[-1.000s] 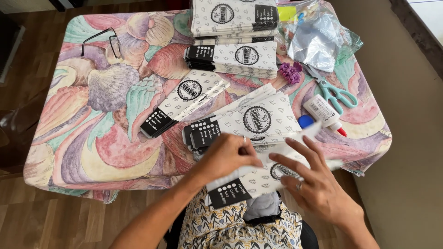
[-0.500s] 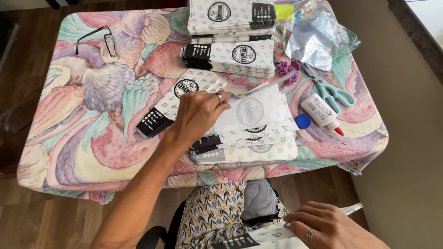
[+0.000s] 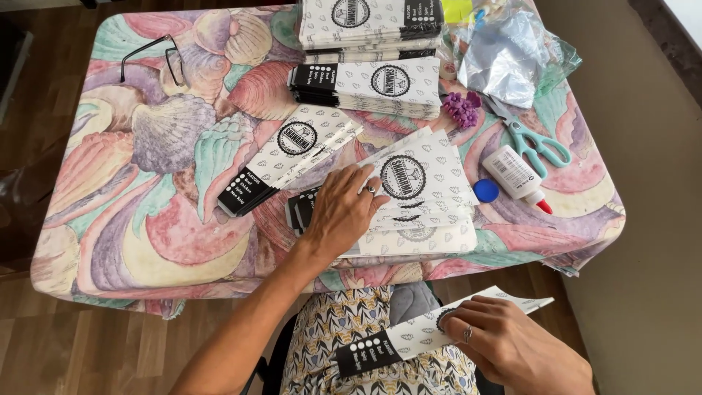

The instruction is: Folding and pressing printed paper bags on a table to flatten and stack them.

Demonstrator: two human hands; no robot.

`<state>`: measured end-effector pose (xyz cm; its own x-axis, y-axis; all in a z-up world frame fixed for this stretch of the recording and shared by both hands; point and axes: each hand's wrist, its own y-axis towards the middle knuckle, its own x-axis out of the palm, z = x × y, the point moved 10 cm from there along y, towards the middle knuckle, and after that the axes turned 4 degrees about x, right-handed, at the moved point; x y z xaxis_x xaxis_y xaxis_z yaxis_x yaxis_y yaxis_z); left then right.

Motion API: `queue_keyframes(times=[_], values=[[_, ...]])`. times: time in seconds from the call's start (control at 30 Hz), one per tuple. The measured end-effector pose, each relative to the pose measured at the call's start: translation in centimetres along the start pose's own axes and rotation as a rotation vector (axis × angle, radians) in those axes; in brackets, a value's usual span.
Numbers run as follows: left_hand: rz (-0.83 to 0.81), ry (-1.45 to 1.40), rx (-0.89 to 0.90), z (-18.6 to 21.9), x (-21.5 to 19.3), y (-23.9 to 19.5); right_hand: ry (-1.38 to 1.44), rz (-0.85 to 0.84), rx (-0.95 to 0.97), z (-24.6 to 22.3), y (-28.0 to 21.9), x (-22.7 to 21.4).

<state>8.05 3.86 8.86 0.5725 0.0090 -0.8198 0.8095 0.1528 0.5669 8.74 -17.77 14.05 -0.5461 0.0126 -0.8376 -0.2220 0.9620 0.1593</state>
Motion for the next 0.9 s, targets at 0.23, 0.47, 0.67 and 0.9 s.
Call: queue_keyframes(times=[0.23, 0.47, 0.67, 0.9], values=[[-0.368, 0.087, -0.133, -1.7, 7.5, -2.7, -0.024, 0.035, -0.016, 1.4, 2.0, -0.3], [-0.431, 0.002, -0.188, -1.5, 6.9, -2.6, -0.047, 0.123, -0.034, 6.2, 6.6, -0.9], [-0.506, -0.159, -0.243, -1.3, 6.1, -2.3, -0.148, -0.057, 0.081, 10.5, 9.0, 2.9], [-0.509, -0.200, -0.229, -1.7, 6.7, -2.7, -0.022, 0.103, 0.187, 15.8, 3.6, 0.2]])
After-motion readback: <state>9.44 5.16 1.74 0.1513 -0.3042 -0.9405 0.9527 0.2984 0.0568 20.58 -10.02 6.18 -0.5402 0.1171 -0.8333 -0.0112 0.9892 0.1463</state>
